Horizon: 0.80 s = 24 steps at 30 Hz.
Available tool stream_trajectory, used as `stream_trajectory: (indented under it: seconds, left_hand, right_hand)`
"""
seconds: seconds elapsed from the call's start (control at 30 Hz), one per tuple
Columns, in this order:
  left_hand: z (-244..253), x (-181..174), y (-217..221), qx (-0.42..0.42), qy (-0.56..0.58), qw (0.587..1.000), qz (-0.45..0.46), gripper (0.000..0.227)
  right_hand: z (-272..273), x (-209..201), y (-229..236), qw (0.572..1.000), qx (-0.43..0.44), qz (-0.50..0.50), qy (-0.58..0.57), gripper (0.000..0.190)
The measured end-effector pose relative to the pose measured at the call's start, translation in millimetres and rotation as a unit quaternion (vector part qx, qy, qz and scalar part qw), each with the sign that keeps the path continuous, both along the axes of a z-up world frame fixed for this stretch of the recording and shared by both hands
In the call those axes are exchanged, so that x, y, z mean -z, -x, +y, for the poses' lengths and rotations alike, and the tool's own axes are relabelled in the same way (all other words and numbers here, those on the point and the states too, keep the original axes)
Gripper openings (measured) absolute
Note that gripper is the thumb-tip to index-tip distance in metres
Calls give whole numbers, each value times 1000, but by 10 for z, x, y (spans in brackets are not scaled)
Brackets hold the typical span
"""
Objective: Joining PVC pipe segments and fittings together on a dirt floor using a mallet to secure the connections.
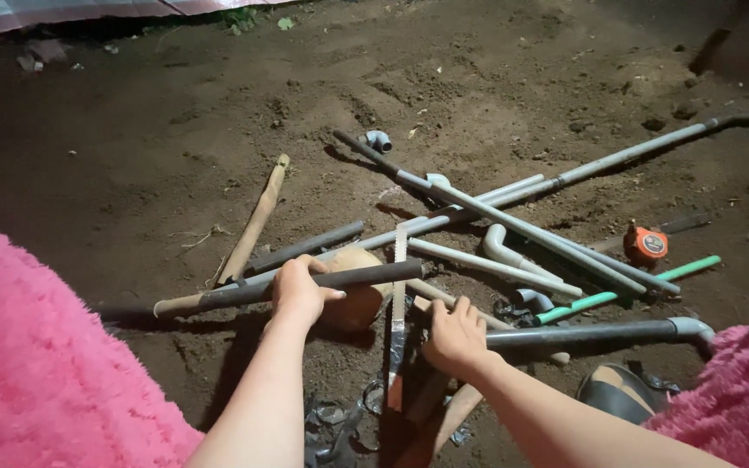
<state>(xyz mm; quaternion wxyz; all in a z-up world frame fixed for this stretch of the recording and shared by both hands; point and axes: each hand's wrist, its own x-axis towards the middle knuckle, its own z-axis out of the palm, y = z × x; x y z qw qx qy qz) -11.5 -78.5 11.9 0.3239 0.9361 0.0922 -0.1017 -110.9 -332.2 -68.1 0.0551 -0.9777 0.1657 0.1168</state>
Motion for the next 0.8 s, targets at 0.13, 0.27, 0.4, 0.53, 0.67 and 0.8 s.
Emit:
stream_trajectory:
  seconds: [0.13, 0.27, 0.4, 0.53, 0.67, 0.8]
  left_hand:
    - [4, 96, -35, 9, 6, 1000, -12, 61]
    - [2, 215, -107, 8, -10, 1000, -8, 60]
    - [12, -158, 181, 11, -4, 1000, -12, 60]
    - [48, 279, -149, 2, 11, 1000, -19, 60]
    - [37, 300, -153, -4, 1, 1000, -20, 57]
    - [16, 263, -91, -5, 15, 1000, -11, 59]
  right_hand:
    - [84, -20, 3, 998, 46, -46, -22, 50]
    - [96, 81, -51, 994, 60, -85, -15, 42]
    - [191, -144, 29, 994, 20, -107, -13, 33]
    - [237, -316, 97, 996, -37, -85, 5, 25]
    - [264, -449, 63, 986, -50, -154, -49, 24]
    - [267, -574, 45, 979, -74, -163, -93, 33]
